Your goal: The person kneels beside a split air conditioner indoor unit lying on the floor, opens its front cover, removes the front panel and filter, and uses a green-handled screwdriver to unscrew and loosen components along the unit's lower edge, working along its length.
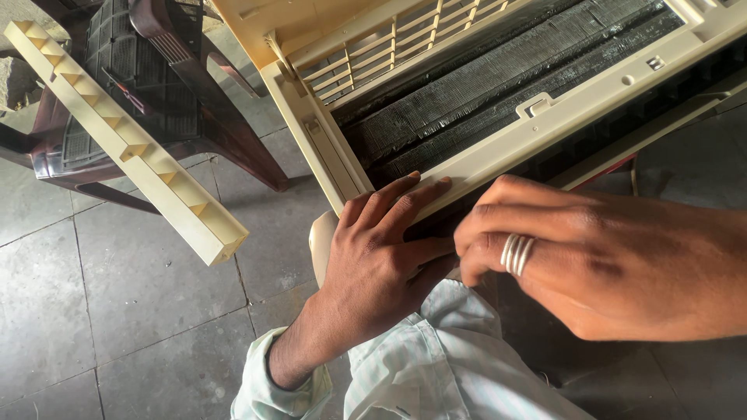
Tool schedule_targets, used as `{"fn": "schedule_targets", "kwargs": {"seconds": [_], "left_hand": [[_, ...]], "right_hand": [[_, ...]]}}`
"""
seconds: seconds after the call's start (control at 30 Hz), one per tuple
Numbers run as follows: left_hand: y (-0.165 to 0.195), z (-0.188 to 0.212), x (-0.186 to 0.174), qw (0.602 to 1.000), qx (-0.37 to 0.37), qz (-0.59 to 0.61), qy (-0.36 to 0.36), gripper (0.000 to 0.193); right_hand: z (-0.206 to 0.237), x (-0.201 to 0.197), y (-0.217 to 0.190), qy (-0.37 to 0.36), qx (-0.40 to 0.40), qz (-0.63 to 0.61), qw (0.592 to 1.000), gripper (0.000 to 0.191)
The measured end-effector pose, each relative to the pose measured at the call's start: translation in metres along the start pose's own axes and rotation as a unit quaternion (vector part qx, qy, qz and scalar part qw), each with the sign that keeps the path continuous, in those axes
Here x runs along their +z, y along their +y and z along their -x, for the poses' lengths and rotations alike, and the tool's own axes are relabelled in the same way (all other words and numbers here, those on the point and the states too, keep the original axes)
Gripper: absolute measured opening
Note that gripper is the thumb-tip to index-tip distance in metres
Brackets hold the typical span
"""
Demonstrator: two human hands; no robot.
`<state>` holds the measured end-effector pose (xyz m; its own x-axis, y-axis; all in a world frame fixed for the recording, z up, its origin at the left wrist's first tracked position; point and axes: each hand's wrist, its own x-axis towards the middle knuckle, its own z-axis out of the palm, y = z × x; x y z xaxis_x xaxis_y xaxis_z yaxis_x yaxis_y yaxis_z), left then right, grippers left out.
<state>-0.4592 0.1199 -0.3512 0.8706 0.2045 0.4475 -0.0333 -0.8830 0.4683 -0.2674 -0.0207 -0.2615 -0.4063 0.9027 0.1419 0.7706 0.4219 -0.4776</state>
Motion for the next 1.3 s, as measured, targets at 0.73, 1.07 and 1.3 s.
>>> {"fn": "schedule_targets", "kwargs": {"seconds": [0.73, 1.07, 1.3], "left_hand": [[0.006, -0.005, 0.008, 0.998, -0.019, -0.023, 0.06, 0.031], [0.003, -0.006, 0.0, 1.0, -0.023, 0.004, 0.011, 0.025], [0.001, -0.002, -0.003, 0.999, -0.019, 0.031, 0.011, 0.022]], "right_hand": [[-0.005, 0.02, 0.006, 0.133, 0.037, -0.031, 0.99, 0.03], [-0.007, 0.009, 0.015, 0.071, 0.097, -0.173, 0.978, 0.031], [0.004, 0.023, 0.012, 0.075, 0.072, 0.068, 0.992, 0.032]]}}
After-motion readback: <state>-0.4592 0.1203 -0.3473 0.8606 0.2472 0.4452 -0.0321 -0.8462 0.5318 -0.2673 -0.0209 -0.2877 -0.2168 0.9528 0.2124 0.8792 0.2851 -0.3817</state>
